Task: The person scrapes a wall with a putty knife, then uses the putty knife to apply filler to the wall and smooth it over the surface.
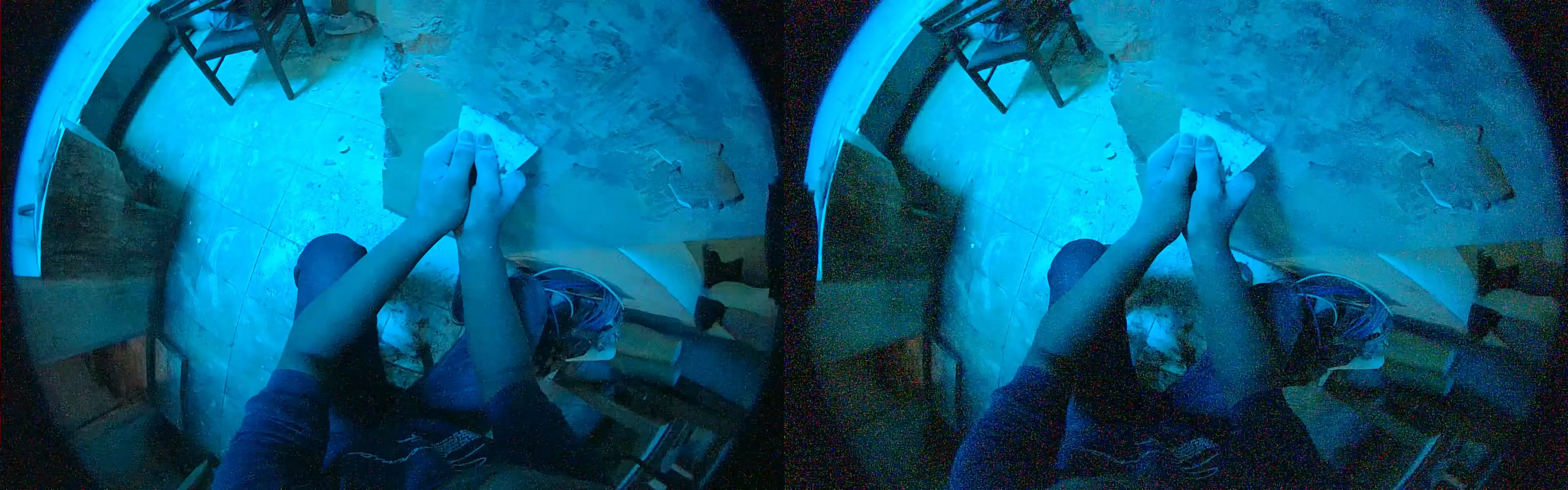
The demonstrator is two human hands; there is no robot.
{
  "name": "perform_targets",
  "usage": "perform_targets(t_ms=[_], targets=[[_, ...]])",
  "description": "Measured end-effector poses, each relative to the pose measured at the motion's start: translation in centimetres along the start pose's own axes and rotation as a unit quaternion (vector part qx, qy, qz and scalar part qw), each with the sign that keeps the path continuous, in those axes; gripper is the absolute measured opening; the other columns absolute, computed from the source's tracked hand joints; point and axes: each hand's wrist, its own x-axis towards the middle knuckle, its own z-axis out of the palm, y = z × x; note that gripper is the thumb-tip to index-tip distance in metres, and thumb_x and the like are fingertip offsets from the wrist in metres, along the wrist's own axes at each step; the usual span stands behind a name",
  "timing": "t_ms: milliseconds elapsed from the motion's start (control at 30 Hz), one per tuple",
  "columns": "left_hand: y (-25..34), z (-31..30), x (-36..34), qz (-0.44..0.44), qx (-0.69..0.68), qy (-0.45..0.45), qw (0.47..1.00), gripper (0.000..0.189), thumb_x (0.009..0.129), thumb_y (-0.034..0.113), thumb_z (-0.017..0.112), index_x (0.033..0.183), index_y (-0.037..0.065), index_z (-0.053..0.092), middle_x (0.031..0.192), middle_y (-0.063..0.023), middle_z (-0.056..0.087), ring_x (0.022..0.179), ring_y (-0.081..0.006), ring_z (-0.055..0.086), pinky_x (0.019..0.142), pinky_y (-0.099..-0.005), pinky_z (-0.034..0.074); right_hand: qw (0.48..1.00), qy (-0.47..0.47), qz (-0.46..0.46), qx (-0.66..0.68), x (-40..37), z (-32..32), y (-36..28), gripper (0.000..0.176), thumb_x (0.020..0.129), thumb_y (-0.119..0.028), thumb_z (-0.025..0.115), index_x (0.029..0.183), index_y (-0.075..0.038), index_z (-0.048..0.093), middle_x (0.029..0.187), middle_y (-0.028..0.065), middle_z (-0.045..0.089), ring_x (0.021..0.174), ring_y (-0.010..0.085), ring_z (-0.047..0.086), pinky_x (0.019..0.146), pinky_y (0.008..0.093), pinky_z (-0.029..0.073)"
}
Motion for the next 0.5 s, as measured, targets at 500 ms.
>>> perform_targets(t_ms=[500], targets=[[-0.2,-0.5,0.3,-0.002,-0.016,-0.020,1.000,0.038,0.093,0.031,0.036,0.075,0.001,0.051,0.065,-0.0043,0.051,0.060,-0.0104,0.046,0.054,-0.0280,0.038,0.999,0.024,0.009,0.021,0.1,0.5,0.1,0.018,0.083,-0.012,0.059,0.092,0.003,0.056,0.087,0.0059,0.061,0.075,0.0113,0.057,0.066,0.0252,0.046]])
